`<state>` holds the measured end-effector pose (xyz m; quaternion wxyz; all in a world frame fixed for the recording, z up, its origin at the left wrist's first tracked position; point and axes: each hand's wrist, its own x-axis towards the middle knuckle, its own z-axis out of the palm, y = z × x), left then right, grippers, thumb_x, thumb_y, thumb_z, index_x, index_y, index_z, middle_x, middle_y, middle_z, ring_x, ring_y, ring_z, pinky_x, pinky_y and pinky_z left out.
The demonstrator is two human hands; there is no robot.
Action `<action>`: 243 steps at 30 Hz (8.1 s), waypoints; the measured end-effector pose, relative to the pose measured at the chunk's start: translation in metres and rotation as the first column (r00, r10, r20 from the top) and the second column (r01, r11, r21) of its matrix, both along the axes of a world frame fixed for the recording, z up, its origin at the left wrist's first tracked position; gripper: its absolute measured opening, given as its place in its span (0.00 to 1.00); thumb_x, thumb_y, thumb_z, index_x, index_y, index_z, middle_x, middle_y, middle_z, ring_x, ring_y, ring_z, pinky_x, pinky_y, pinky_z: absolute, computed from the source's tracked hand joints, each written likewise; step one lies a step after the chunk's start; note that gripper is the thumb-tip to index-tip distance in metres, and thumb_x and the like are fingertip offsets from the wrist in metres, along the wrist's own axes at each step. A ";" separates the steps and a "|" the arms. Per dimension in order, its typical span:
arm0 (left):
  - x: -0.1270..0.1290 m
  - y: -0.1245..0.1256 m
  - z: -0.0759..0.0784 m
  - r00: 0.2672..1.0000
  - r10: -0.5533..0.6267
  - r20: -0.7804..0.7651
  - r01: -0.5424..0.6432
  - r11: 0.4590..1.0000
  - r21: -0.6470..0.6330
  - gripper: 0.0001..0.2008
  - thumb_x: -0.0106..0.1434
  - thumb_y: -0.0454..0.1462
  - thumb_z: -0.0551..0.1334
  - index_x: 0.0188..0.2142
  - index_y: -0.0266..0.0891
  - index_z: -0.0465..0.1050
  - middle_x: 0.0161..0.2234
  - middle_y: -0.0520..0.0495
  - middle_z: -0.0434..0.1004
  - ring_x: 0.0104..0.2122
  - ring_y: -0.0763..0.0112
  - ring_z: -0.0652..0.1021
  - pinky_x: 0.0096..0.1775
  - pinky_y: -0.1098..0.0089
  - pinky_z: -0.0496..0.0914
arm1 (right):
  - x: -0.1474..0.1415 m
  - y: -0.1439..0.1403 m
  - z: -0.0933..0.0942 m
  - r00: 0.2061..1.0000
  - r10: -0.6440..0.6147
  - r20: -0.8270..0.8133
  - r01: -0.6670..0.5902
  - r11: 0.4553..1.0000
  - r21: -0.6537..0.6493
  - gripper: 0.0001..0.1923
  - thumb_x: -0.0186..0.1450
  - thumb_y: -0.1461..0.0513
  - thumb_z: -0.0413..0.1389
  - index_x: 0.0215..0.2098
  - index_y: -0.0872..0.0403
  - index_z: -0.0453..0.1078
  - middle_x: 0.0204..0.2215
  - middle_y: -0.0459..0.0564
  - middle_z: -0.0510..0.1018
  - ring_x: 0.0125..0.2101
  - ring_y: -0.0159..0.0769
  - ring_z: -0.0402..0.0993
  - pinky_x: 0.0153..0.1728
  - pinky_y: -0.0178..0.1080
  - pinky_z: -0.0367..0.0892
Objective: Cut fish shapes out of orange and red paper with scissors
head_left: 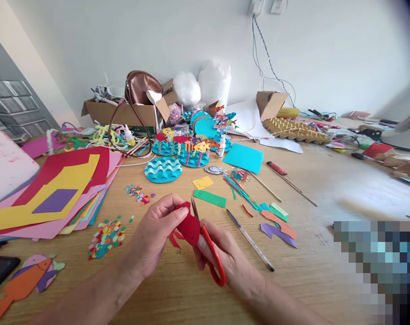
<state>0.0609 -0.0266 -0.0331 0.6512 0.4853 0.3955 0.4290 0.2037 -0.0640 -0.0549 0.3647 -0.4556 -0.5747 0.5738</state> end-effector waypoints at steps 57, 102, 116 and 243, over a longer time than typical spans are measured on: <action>0.007 -0.006 -0.003 0.995 0.089 -0.042 -0.088 0.996 0.029 0.09 0.55 0.38 0.58 0.22 0.39 0.62 0.17 0.57 0.64 0.18 0.78 0.65 0.24 0.74 0.58 | -0.003 -0.005 -0.005 0.995 -0.001 0.104 0.000 1.000 0.010 0.22 0.64 0.46 0.42 0.27 0.55 0.61 0.14 0.41 0.62 0.15 0.26 0.58 0.15 0.28 0.53; -0.024 0.018 0.010 0.949 -0.266 -0.168 0.265 0.964 -0.028 0.05 0.56 0.37 0.59 0.26 0.37 0.68 0.26 0.51 0.74 0.22 0.78 0.69 0.26 0.76 0.63 | 0.004 0.000 0.005 0.990 0.032 0.134 -0.039 0.998 0.049 0.23 0.60 0.48 0.49 0.17 0.52 0.50 0.12 0.37 0.52 0.14 0.23 0.49 0.14 0.29 0.46; -0.026 0.007 0.004 0.980 -0.189 -0.059 0.187 0.981 -0.047 0.06 0.59 0.38 0.58 0.30 0.38 0.64 0.22 0.55 0.71 0.21 0.79 0.70 0.25 0.77 0.64 | 0.005 -0.003 -0.003 0.995 0.095 0.025 -0.093 0.994 -0.063 0.23 0.63 0.46 0.47 0.19 0.54 0.53 0.12 0.38 0.58 0.12 0.22 0.54 0.12 0.26 0.51; -0.026 0.004 -0.007 0.996 -0.085 0.012 0.086 0.996 -0.034 0.08 0.57 0.36 0.59 0.24 0.37 0.64 0.19 0.55 0.65 0.22 0.77 0.64 0.26 0.74 0.59 | 0.006 -0.001 -0.002 0.982 0.149 0.113 -0.142 0.987 -0.068 0.19 0.64 0.51 0.47 0.20 0.53 0.54 0.12 0.38 0.60 0.12 0.24 0.54 0.13 0.28 0.51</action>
